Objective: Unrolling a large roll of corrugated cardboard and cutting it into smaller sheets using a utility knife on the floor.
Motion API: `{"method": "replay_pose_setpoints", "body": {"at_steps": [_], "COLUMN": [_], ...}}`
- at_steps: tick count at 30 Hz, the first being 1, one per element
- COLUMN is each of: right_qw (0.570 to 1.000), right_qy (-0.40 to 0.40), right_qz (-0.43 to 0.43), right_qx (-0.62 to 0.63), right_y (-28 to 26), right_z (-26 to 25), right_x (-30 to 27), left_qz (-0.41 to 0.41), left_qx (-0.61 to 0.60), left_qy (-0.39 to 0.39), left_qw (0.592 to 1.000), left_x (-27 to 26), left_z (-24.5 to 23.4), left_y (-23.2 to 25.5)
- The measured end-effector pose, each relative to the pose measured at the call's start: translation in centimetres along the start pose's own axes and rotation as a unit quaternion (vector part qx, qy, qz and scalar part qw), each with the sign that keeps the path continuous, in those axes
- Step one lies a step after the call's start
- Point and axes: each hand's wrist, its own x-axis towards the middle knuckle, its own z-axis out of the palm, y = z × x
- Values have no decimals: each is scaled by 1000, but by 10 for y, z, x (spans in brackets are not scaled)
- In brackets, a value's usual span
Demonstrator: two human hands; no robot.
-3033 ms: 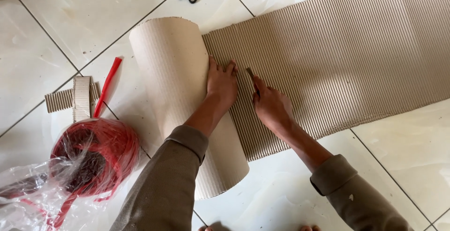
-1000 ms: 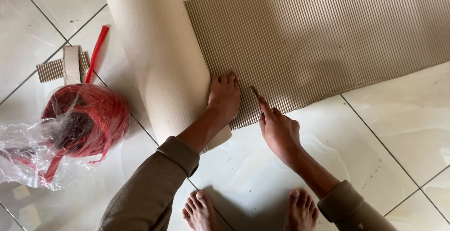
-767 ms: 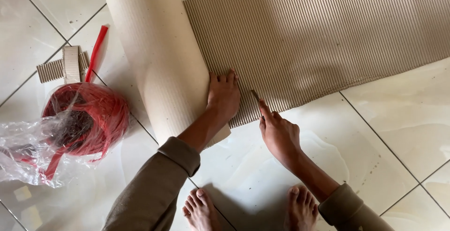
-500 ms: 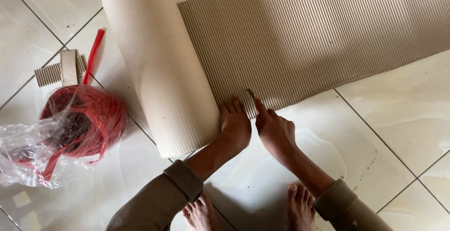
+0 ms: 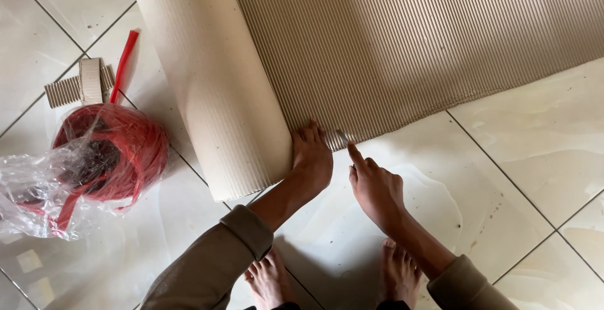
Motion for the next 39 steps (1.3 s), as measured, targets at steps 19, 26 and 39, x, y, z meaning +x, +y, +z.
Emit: {"method": "replay_pose_setpoints", "body": {"at_steps": [19,26,39], "right_qw": [984,991,876], "right_qy": [-30,53,271], "right_qz": [11,-121,-365], "right_qx": [175,33,-160], "right_y": [51,115,60], "right_z": [23,51,16], "right_x": [-54,-32,108], "left_qz": [-30,-142,42], "left_qx": [-5,-29,-39], "left_qy": [141,357,622], "left_qw": [990,923,781], "left_x": [44,9,29], "left_z": [61,41,69], "left_y": [13,19,0]}}
